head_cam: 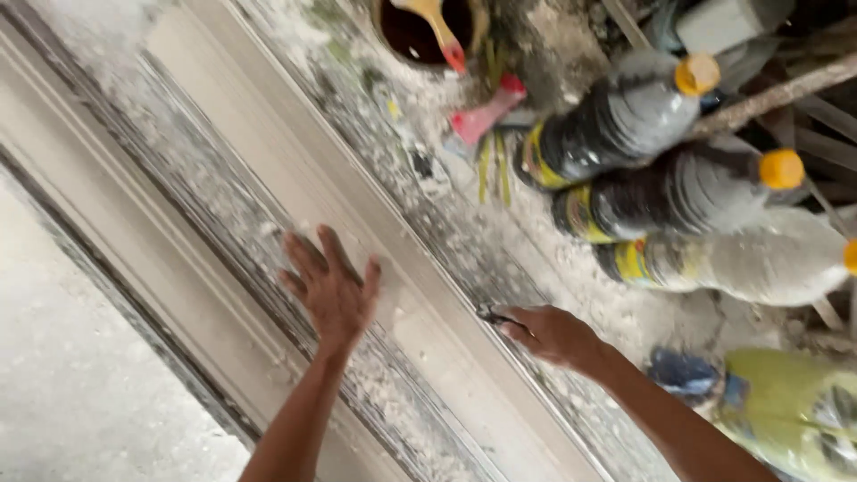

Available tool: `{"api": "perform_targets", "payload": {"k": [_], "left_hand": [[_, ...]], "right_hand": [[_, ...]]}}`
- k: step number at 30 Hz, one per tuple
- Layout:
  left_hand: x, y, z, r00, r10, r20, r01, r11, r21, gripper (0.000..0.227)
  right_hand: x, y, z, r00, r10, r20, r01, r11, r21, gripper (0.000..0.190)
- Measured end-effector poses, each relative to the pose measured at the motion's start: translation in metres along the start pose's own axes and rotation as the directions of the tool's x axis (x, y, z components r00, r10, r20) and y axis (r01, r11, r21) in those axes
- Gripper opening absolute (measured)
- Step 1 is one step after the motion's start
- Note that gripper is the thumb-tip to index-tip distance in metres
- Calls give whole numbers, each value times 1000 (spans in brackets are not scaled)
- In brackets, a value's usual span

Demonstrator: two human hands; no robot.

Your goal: Using a small blade and scraper to clean up and define details on a plaster or cement molding strip.

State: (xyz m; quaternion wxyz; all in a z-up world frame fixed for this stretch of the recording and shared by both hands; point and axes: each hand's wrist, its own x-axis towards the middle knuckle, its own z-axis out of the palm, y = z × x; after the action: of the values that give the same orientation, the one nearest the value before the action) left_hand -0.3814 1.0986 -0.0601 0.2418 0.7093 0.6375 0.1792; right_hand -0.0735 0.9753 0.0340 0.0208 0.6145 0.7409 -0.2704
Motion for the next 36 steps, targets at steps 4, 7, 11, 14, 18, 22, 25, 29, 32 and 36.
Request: {"api": "perform_targets", "payload": {"k": [4,7,11,14,18,22,25,29,32,36], "left_hand": [[-6,7,-7,998,-33,48,32,999,15,105],[5,10,-14,998,-39,55,39,999,4,103],[-1,4,-4,998,-49,31,49,999,18,99],[7,-2,-15,990,30,140,-13,993,-121,103],[70,-47,-36,985,172,-11,-171,966,-193,94],[224,-102,-74,997,71,-14,-72,992,-107,95],[309,-118,-88,999,35,17,-35,999,-18,102],[331,-109,-105,991,-13,131,8,999,33,109],[327,-117,-96,997,57,45,-58,998,6,109],[323,-123,-86,998,47,49,-49,998,47,107]], "right_hand": [[95,-51,-45,926,294,238,-317,946,65,47],[237,-59,-67,977,209,34,-211,974,81,41],[339,-72,-95,985,141,-103,-126,983,136,40],[323,-71,-91,988,149,-47,-140,979,151,46],[210,-63,-66,943,305,130,-315,947,62,50],[227,-88,-88,816,479,324,-513,858,25,51],[344,-111,-126,812,491,316,-511,860,-24,52],[493,-123,-148,958,274,89,-286,941,178,42],[497,-105,-139,982,183,-42,-171,964,204,37],[396,-101,-128,955,273,118,-285,952,108,35]]}}
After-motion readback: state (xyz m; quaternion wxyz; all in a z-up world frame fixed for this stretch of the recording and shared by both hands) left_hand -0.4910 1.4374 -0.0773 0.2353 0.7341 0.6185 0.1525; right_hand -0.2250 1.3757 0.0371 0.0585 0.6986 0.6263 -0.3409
